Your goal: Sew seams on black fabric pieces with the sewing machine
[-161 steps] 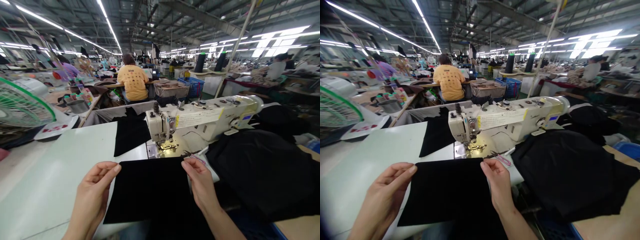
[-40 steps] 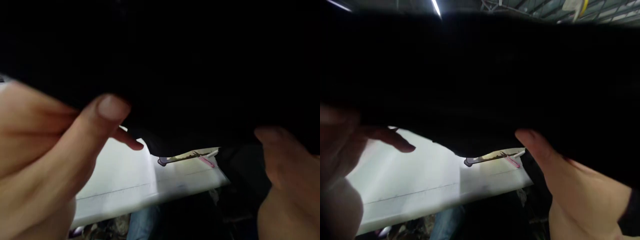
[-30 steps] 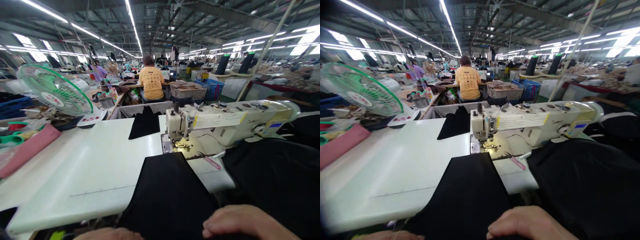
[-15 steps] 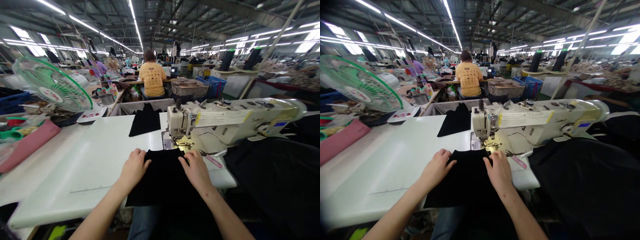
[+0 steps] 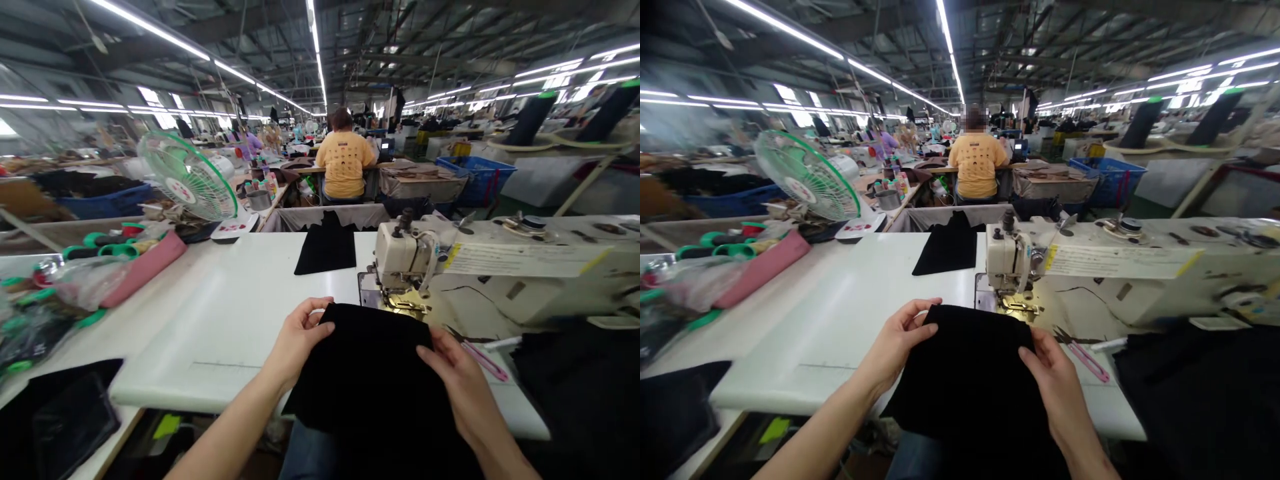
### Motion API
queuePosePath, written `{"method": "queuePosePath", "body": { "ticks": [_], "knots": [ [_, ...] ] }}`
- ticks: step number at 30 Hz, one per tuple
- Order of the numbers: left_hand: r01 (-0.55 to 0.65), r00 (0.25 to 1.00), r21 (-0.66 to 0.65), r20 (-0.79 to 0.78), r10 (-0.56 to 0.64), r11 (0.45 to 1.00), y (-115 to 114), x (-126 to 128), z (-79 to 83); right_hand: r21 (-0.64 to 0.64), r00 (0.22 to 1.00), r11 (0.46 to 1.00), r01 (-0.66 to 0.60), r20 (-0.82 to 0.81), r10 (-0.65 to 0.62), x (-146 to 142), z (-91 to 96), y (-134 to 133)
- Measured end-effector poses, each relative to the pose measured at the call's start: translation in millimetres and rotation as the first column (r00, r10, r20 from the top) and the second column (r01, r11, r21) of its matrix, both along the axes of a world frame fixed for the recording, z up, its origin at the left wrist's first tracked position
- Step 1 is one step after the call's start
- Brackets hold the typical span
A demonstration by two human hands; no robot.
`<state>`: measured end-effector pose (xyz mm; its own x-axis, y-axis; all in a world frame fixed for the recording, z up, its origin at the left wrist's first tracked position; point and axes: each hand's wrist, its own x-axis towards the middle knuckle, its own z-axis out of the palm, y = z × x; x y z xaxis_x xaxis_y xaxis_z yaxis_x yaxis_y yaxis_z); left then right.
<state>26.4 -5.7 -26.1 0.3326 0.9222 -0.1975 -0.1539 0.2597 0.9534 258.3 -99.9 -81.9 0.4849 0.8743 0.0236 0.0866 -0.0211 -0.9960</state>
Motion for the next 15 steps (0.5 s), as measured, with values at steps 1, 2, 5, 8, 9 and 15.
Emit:
{"method": "queuePosePath", "body": {
  "ticks": [1,2,5,8,9,15],
  "knots": [
    [-0.027,0.999,-0.019,0.043,0.028,0.999,-3,0,1.9,-0.026,0.998,0.999,0.032,-0.052,-0.034,-1,2.3,-4],
    [-0.056,0.997,-0.02,0.06,0.057,0.998,-5,0,3.1,-0.052,0.995,0.995,0.084,-0.052,-0.087,-1,4.5,-8],
    [-0.117,0.991,-0.007,0.065,0.117,0.993,-10,0,4.9,-0.084,0.966,0.966,0.244,0.104,-0.235,-2,9.3,-14],
    [-0.132,0.989,0.021,0.072,0.13,0.991,-15,-3,7.7,-0.062,0.944,0.947,0.317,0.121,-0.308,-1,9.0,-18],
    [-0.143,0.988,0.048,0.069,0.139,0.989,-16,-4,9.2,-0.043,0.939,0.942,0.334,0.097,-0.329,0,7.8,-18],
    [-0.223,0.973,0.078,0.075,0.217,0.972,-18,-6,18.3,0.025,0.926,0.936,0.352,-0.156,-0.344,4,7.7,-21]
  ]
}}
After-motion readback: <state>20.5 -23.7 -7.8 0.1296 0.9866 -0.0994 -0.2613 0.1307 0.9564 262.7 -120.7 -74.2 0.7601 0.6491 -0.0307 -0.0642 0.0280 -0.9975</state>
